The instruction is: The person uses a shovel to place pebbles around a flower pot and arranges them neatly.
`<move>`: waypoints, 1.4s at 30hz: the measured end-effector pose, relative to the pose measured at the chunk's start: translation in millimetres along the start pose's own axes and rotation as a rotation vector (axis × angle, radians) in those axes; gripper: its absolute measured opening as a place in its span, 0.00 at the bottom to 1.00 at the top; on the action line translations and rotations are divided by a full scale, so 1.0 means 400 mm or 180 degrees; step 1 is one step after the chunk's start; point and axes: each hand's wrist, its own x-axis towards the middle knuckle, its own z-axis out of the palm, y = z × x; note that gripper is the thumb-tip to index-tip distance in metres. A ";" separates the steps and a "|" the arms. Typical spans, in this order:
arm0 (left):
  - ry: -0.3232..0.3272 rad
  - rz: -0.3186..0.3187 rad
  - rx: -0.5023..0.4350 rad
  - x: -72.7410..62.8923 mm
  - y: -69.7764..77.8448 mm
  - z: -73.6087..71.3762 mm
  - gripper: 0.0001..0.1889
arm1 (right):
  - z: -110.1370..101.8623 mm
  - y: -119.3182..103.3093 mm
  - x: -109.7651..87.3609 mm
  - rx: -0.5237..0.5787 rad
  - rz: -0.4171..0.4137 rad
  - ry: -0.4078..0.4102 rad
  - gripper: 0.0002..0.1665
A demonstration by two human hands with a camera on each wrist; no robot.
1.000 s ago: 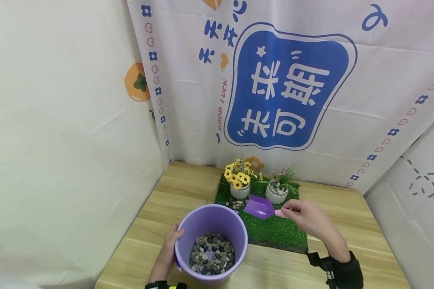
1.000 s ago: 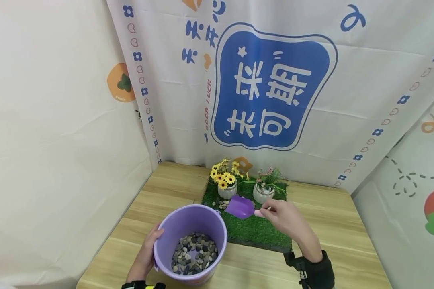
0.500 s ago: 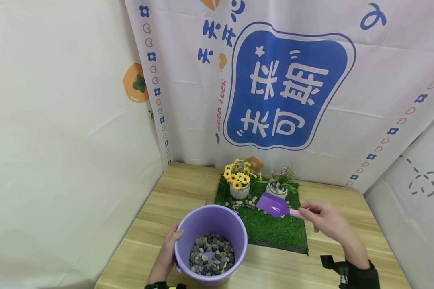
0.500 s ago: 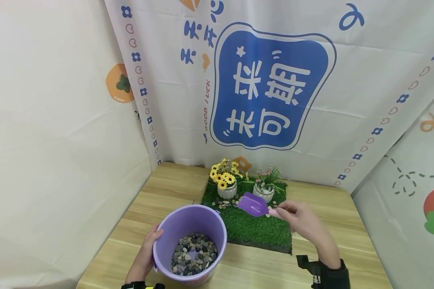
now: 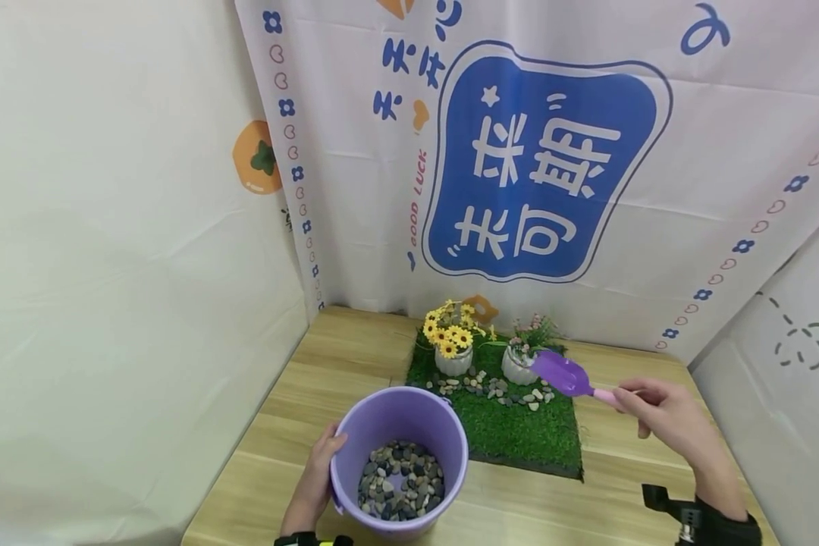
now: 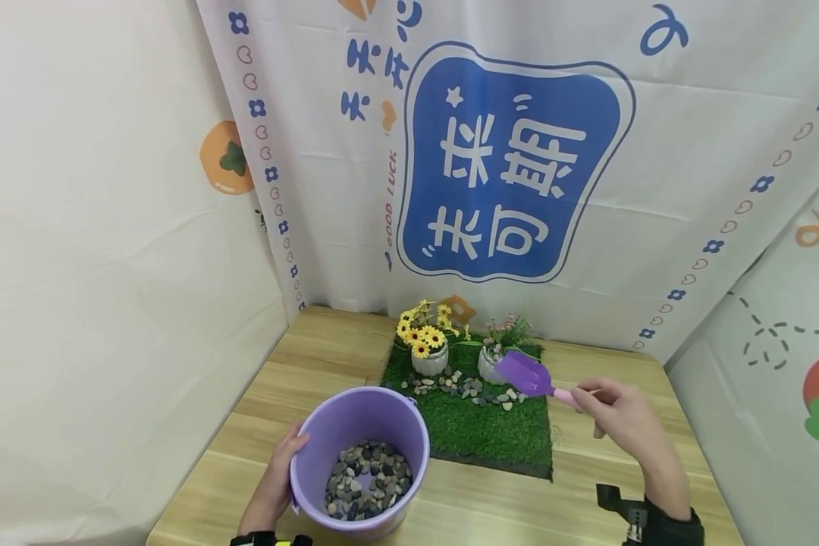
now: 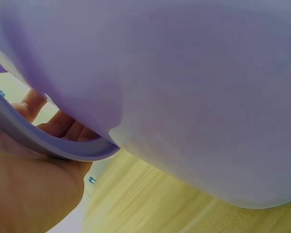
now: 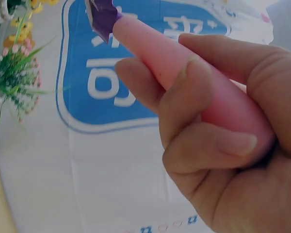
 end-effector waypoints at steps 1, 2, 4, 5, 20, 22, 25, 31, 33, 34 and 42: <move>-0.0002 0.0009 -0.0017 0.000 -0.001 0.001 0.25 | -0.006 0.009 0.000 0.0007 0.0117 -0.0002 0.23; -0.0005 0.0023 -0.0036 0.000 -0.001 0.001 0.25 | -0.012 0.017 0.000 0.0015 0.0232 -0.0004 0.25; 0.0012 0.0024 -0.0058 0.000 -0.003 0.002 0.24 | -0.021 0.035 0.000 0.0025 0.0441 -0.0001 0.29; 0.0022 0.0023 -0.0065 0.000 -0.003 0.002 0.24 | -0.024 0.044 0.000 0.0028 0.0506 0.0021 0.30; -0.0020 -0.0041 0.0019 -0.003 -0.005 0.003 0.27 | 0.038 0.214 -0.028 -0.0049 0.0974 0.0905 0.29; 0.0000 -0.0030 0.0013 -0.003 -0.004 0.003 0.27 | 0.053 0.246 -0.025 -0.0042 0.1030 0.0944 0.30; 0.0009 -0.0007 -0.0004 -0.002 -0.005 0.003 0.26 | 0.075 0.284 -0.021 0.0037 0.1146 0.0937 0.30; 0.0017 -0.0004 -0.0012 -0.001 -0.007 0.002 0.26 | 0.119 0.332 -0.024 0.0108 0.1300 0.0861 0.27; 0.0016 -0.0016 -0.0009 -0.001 -0.007 0.002 0.27 | 0.134 0.343 -0.026 0.0183 0.1330 0.0889 0.26; 0.0013 -0.0020 -0.0006 0.000 -0.006 0.001 0.27 | 0.142 0.350 -0.027 0.0227 0.1349 0.0904 0.26; 0.0023 -0.0018 0.0018 0.002 -0.004 0.001 0.27 | 0.206 0.421 -0.027 0.0423 0.1553 0.1069 0.24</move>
